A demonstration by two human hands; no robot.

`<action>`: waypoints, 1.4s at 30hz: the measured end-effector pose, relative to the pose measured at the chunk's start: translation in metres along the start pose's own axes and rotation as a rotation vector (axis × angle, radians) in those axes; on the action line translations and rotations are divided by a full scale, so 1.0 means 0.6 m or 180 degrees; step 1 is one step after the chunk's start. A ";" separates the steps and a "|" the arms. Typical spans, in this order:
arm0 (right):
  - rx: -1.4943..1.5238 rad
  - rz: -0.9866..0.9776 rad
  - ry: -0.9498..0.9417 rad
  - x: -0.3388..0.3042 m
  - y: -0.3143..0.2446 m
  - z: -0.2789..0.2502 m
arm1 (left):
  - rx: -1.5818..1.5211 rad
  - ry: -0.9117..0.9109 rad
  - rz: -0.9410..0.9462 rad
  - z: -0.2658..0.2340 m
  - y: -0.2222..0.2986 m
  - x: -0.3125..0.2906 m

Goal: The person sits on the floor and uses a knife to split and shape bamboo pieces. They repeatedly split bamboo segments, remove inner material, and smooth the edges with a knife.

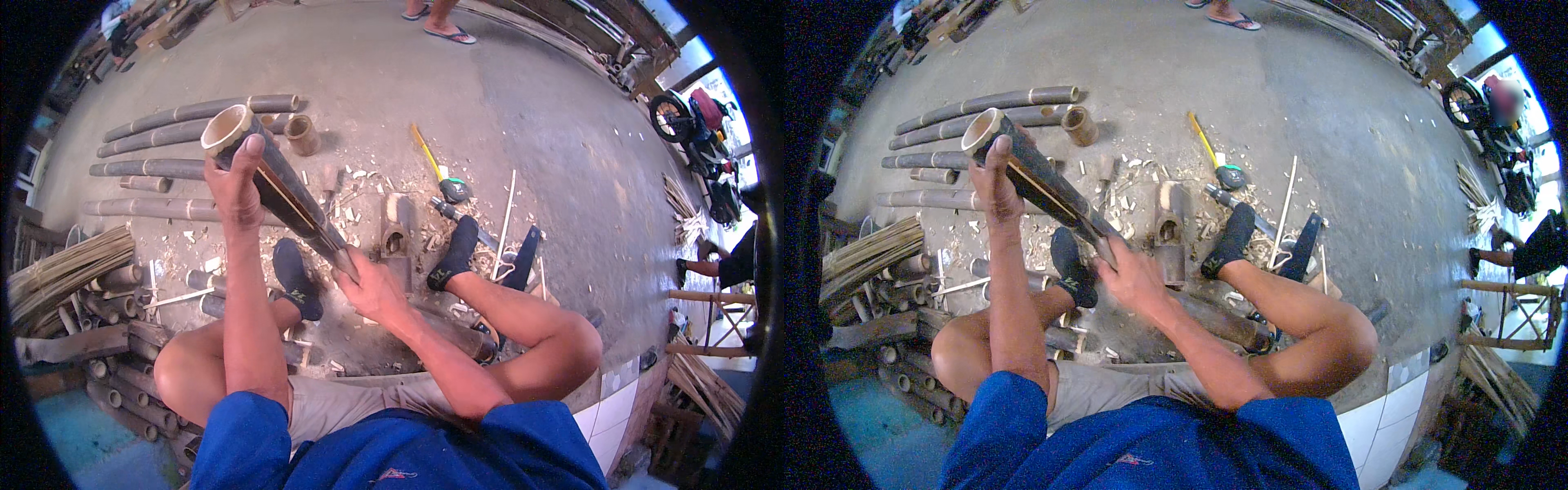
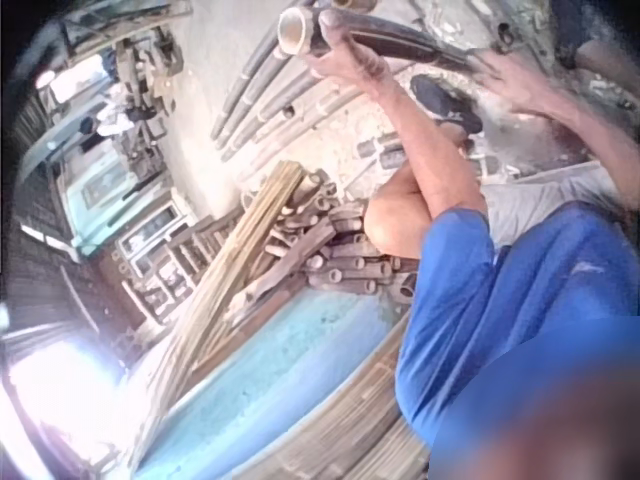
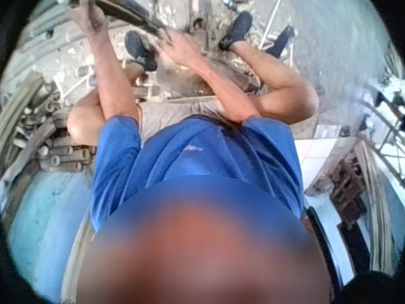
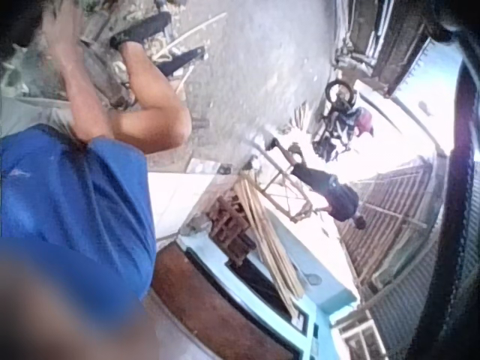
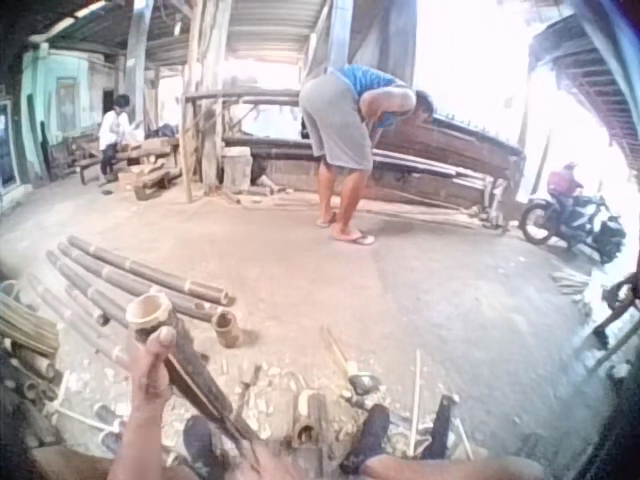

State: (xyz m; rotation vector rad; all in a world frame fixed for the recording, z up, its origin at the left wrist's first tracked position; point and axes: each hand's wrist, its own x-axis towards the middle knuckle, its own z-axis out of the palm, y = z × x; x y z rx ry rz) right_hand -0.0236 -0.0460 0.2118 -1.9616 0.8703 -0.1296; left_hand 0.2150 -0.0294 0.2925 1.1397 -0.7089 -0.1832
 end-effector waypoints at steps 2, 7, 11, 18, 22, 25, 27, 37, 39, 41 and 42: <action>-0.0124 0.0053 0.0005 -0.013 -0.003 -0.011 | 0.0290 0.0505 0.0450 -0.001 -0.003 -0.001; 0.0455 -0.0577 0.0228 -0.039 -0.030 -0.033 | -0.0080 0.0016 0.0041 -0.018 -0.003 -0.023; 0.0207 -0.0359 0.0076 -0.024 -0.032 -0.033 | -0.0082 -0.0219 0.0162 -0.006 -0.013 -0.021; -0.0083 0.0016 0.0019 -0.042 -0.003 -0.013 | -0.0079 -0.0007 0.0061 -0.010 -0.006 -0.029; 0.0296 -0.0119 0.0198 -0.044 -0.003 -0.009 | -0.0068 -0.0253 0.0050 -0.013 0.000 -0.029; 0.0134 0.0149 -0.0019 -0.042 -0.004 -0.007 | -0.0112 -0.0409 -0.0003 -0.012 0.002 -0.025; 0.0505 0.0117 -0.0022 -0.041 -0.002 -0.006 | -0.0216 -0.0343 0.0070 -0.012 0.003 -0.025; 0.0518 -0.0225 0.0203 -0.040 0.008 0.001 | -0.0026 -0.0213 0.0182 -0.010 -0.022 -0.023; 0.0347 -0.0155 0.0119 -0.042 0.006 -0.005 | 0.0043 -0.0170 0.0178 -0.013 -0.036 -0.022; 0.0434 0.0214 -0.0011 -0.045 -0.002 -0.012 | -0.0089 -0.0211 0.0122 -0.021 -0.051 -0.024; 0.0950 -0.0306 0.0248 -0.052 -0.009 -0.012 | -0.0107 -0.0248 -0.0011 -0.027 -0.058 -0.030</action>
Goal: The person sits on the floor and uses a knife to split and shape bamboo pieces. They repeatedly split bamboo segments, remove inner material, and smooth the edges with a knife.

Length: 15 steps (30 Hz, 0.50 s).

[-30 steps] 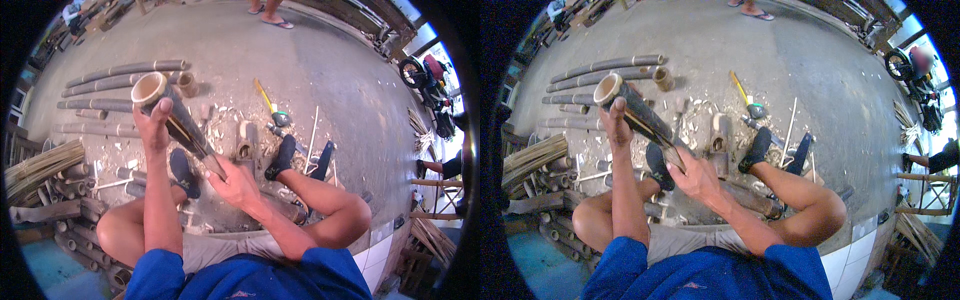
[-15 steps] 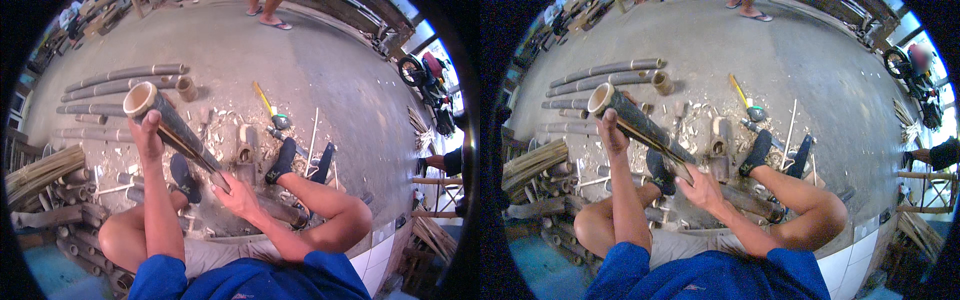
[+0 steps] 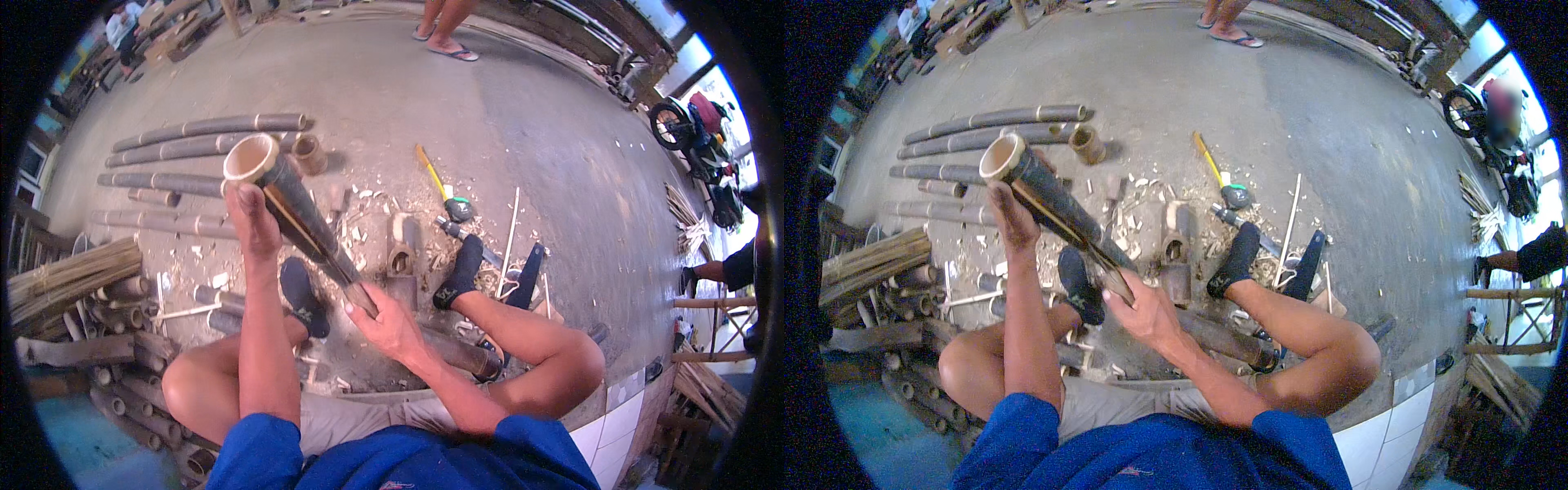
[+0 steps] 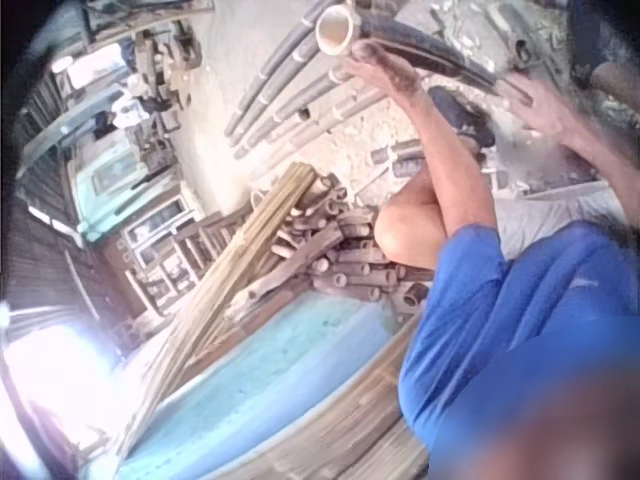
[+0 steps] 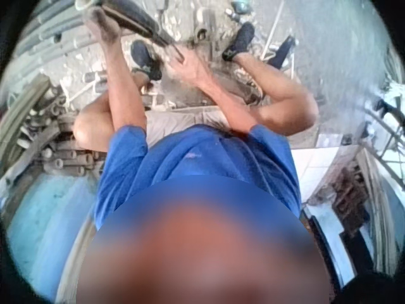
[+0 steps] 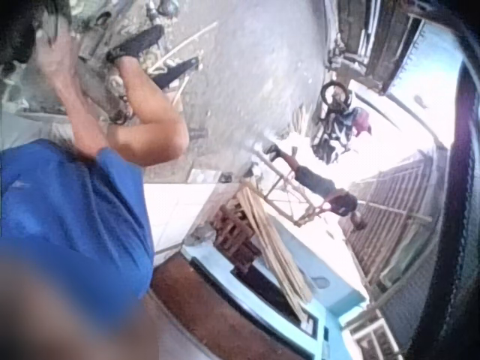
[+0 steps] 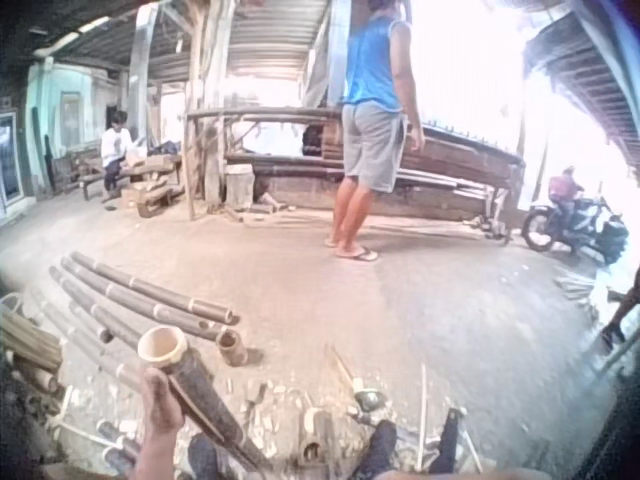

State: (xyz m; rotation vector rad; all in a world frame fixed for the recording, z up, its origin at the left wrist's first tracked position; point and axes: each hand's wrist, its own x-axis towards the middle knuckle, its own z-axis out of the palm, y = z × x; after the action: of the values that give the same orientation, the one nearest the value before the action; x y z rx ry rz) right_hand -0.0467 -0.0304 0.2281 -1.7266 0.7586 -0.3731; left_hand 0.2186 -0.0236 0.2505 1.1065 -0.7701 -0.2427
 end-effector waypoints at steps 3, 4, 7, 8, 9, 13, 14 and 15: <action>-0.0183 -0.0955 0.0355 -0.002 -0.027 0.000 | -0.0199 0.0354 -0.0077 -0.013 -0.023 -0.004; -0.0533 -0.0944 0.0467 0.001 -0.036 0.001 | 0.0028 0.0424 -0.0081 -0.015 -0.029 -0.001; -0.0614 0.0361 -0.0226 0.014 -0.059 -0.019 | -0.0072 0.0255 -0.0213 -0.017 -0.034 0.009; -0.0241 0.0153 -0.0119 0.009 -0.067 -0.021 | -0.0182 0.0085 -0.0262 -0.016 -0.031 0.013; -0.0232 -0.0444 0.0068 0.011 -0.074 -0.025 | -0.0023 0.0162 -0.0190 -0.015 -0.026 0.016; -0.0638 -0.1682 0.0528 0.009 -0.105 -0.049 | -0.0239 0.0157 -0.0081 0.008 -0.006 0.036; -0.0819 -0.1712 0.0510 0.009 -0.114 -0.057 | -0.0337 -0.0009 -0.0167 0.012 0.000 0.040; -0.1152 -0.1691 0.0416 0.011 -0.123 -0.065 | -0.0469 -0.0137 -0.0361 0.015 0.007 0.044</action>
State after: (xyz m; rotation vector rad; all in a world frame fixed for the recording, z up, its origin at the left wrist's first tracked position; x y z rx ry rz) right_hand -0.0437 -0.0535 0.3084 -2.2626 0.4644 -0.7508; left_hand 0.2307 -0.0421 0.2676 1.0090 -0.7169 -0.4140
